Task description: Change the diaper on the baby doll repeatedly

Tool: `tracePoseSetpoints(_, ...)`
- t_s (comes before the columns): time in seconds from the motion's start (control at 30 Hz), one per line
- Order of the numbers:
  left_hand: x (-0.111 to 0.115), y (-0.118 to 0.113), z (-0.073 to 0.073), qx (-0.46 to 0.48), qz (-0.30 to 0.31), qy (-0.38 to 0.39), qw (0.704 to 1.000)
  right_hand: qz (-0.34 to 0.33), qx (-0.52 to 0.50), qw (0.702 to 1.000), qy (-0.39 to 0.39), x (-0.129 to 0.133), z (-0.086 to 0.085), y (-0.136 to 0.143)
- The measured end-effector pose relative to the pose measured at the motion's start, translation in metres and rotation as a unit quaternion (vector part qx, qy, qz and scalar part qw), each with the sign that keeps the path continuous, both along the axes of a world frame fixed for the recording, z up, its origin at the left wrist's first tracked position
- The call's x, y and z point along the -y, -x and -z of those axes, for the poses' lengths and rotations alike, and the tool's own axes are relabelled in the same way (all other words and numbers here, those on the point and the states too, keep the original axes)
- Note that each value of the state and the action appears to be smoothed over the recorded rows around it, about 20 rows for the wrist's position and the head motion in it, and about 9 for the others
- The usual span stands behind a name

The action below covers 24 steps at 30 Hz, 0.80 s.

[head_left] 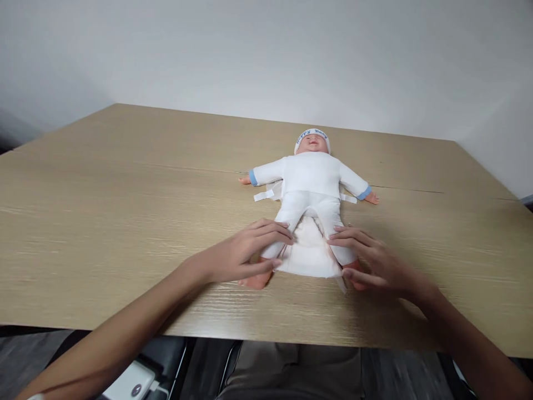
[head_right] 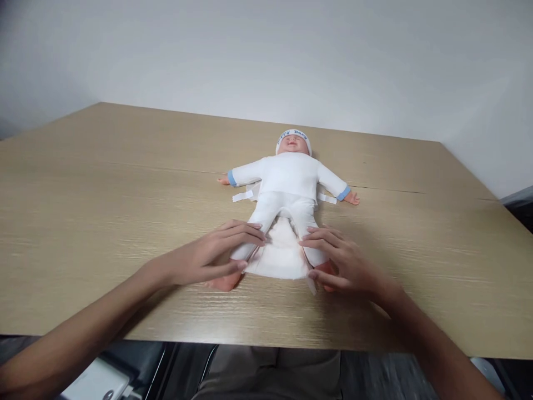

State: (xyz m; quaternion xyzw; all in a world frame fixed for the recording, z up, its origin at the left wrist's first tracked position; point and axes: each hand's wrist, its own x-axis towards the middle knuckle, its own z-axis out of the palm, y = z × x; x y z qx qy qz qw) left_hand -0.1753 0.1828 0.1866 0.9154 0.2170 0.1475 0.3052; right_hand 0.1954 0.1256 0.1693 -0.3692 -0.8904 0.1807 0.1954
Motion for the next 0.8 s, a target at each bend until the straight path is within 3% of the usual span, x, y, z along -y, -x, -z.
tracePoseSetpoints(0.17, 0.019, -0.027, 0.009, -0.033, -0.103, -0.070, 0.992, 0.069, 0.071, 0.991, -0.086, 0.019, 0.009, 0.031)
tracePoseSetpoints(0.3, 0.023, -0.037, 0.018, -0.096, -0.127, -0.159, 0.974, 0.108, 0.093, 0.982, -0.122, 0.021, 0.018, 0.043)
tracePoseSetpoints(0.43, 0.015, -0.037, 0.008, -0.073, -0.136, -0.145, 0.977, 0.111, 0.049, 0.985, -0.127, 0.008, 0.017, 0.038)
tracePoseSetpoints(0.57, -0.008, -0.040, -0.016, 0.036, -0.148, -0.045, 0.987, 0.111, -0.060, 0.987, -0.097, -0.019, 0.003, 0.031)
tracePoseSetpoints(0.67, -0.037, -0.046, -0.031, 0.068, -0.152, -0.029, 0.986, 0.138, -0.146, 0.974, -0.108, -0.044, -0.009, 0.033)
tracePoseSetpoints(0.8, -0.087, -0.059, -0.033, 0.111, -0.209, 0.068, 0.969, 0.202, -0.229, 0.948, -0.088, -0.086, -0.014, 0.040)
